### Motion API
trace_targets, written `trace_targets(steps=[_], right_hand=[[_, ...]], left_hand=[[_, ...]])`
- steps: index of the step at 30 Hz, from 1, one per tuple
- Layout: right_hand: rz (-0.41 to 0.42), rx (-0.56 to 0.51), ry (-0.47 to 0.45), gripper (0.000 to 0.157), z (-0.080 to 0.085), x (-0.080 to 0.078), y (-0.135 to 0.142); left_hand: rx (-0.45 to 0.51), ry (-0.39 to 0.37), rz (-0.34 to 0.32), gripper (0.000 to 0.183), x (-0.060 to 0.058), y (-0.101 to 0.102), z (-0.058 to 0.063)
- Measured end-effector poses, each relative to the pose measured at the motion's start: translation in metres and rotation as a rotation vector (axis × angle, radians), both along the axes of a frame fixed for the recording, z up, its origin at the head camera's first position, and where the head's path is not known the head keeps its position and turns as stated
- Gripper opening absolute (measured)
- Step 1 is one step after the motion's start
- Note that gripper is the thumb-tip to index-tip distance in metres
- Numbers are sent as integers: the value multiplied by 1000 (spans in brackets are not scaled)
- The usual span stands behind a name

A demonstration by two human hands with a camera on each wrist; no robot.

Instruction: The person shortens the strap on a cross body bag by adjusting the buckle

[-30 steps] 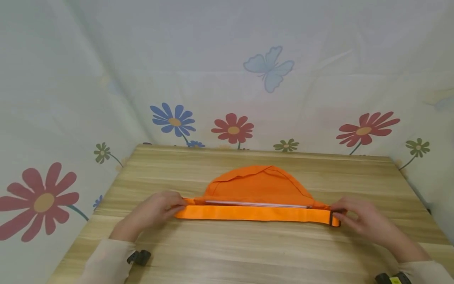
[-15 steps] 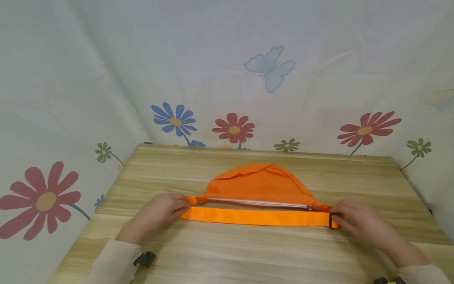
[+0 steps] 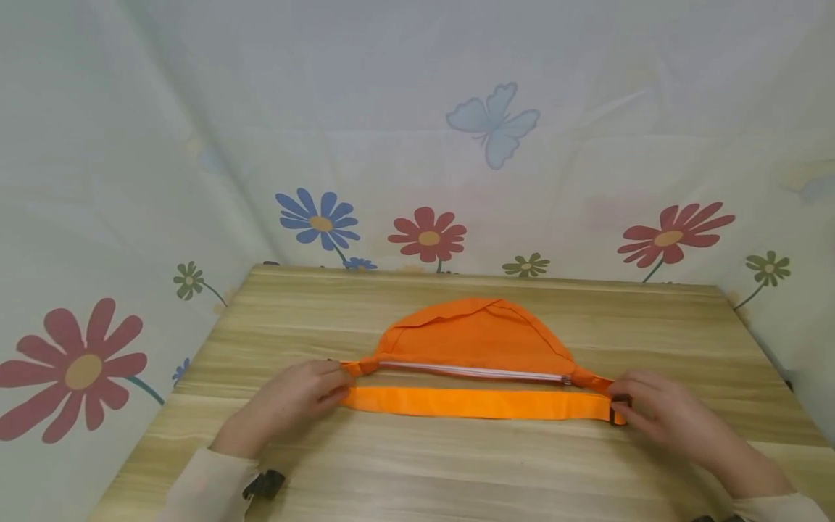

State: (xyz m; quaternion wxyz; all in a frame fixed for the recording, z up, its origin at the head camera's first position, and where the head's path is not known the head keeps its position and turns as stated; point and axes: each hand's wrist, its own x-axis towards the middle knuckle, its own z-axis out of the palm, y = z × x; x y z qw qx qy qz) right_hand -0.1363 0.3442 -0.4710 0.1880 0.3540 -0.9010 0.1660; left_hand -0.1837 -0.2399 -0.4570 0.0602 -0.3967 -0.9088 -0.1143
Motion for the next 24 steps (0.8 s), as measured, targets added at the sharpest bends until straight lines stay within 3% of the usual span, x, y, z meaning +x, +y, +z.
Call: trace_targets(steps=[4, 8, 13, 19, 24], right_hand=[[24, -26, 2, 17, -1, 1, -2], [45, -52, 7, 29, -1, 2, -6], [47, -63, 34, 44, 2, 3, -11], [53, -69, 48, 49, 7, 3, -16], [50, -86, 74, 53, 12, 1, -22]], left_hand=[[37, 42, -54, 14, 1, 1, -1], [80, 91, -100, 17, 3, 1, -2], [114, 87, -120, 19, 5, 4, -2], [130, 80, -128, 23, 6, 8, 1], [161, 139, -143, 25, 5, 11, 1]])
